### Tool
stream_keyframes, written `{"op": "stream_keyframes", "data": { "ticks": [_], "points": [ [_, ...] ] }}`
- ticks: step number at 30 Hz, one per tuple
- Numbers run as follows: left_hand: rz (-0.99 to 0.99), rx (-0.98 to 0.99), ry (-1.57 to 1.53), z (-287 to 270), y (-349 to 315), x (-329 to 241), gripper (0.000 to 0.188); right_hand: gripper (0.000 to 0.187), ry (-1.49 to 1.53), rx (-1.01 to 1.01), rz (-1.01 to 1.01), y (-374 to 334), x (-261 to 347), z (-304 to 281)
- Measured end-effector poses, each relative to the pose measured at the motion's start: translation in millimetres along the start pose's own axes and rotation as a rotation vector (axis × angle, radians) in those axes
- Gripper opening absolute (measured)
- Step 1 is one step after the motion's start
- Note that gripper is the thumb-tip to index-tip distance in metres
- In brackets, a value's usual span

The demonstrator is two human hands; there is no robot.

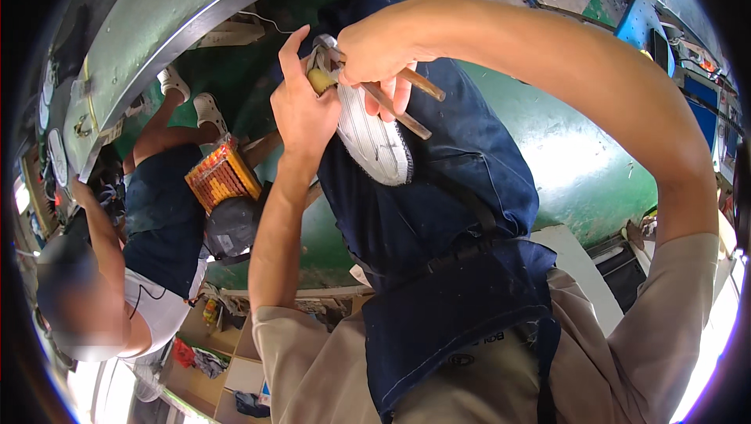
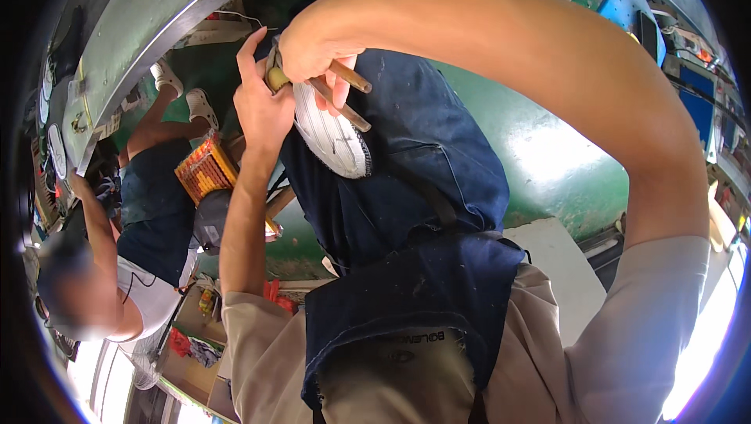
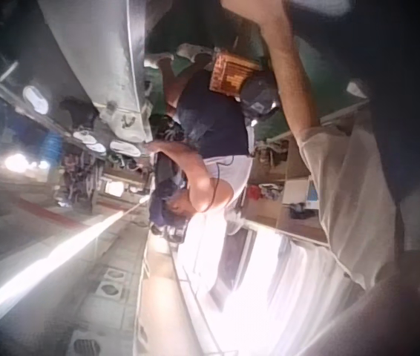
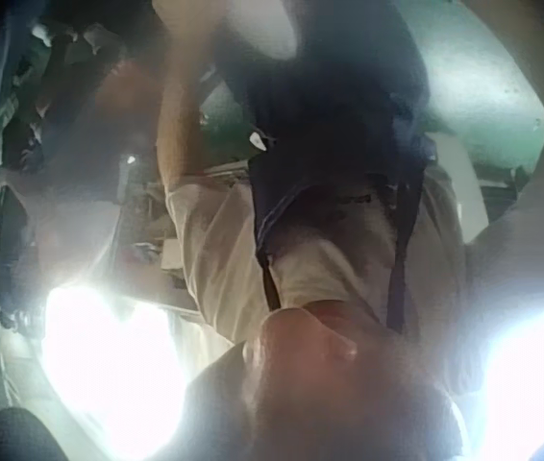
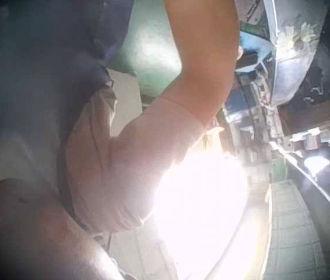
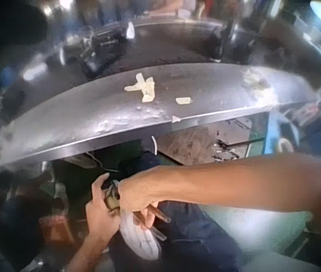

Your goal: Using lasting pliers and other tools to pull and shape the upper of a shoe over a last during manufacturing.

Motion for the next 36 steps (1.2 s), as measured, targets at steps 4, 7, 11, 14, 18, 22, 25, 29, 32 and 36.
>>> {"op": "stream_keyframes", "data": {
  "ticks": [4, 7, 11, 14, 18, 22, 25, 29, 32, 36],
  "points": [
    [-0.135, -0.035, -0.066, 3, -7, 13, 0.078, 0.034, -0.126, 0.056, 0.049, 14, 4, -5],
    [-0.204, -0.008, -0.111, 0, -8, 18, 0.079, 0.025, -0.603, 0.097, 0.025, 29, 3, -6],
    [-0.130, 0.110, -0.085, -8, -3, 15, 0.085, 0.018, -1.004, 0.003, -0.196, 28, 2, 1],
    [-0.060, 0.173, -0.151, -14, -3, 13, 0.079, 0.018, -0.826, -0.177, -0.223, 2, -16, -2],
    [-0.403, 0.270, -0.688, -8, -14, 26, 0.061, 0.037, -0.122, -0.217, -0.002, -35, -57, 5],
    [-0.360, 0.235, -0.686, -1, -7, 32, 0.058, 0.042, 0.064, -0.215, -0.139, -39, -60, 19],
    [-0.446, 0.205, -0.763, 5, -4, 38, 0.055, 0.043, 0.013, -0.212, -0.173, -42, -61, 24],
    [-0.422, 0.166, -0.761, 8, -7, 39, 0.053, 0.038, 0.072, -0.162, -0.094, -43, -66, 24],
    [-0.356, 0.134, -0.678, 7, -7, 36, 0.052, 0.041, 0.306, -0.216, -0.096, -30, -64, 28],
    [-0.446, 0.113, -0.669, -3, -2, 33, 0.050, 0.035, -0.431, -0.660, -0.294, -19, -55, 56]
  ]
}}
Point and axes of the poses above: each hand's wrist, its own y-axis towards the middle knuckle, its own z-axis out of the palm, x = y × z, the point moved 5 cm from there along y, towards the middle knuckle, and after that the axes turned 6 degrees about -x, right-handed, at the moved point
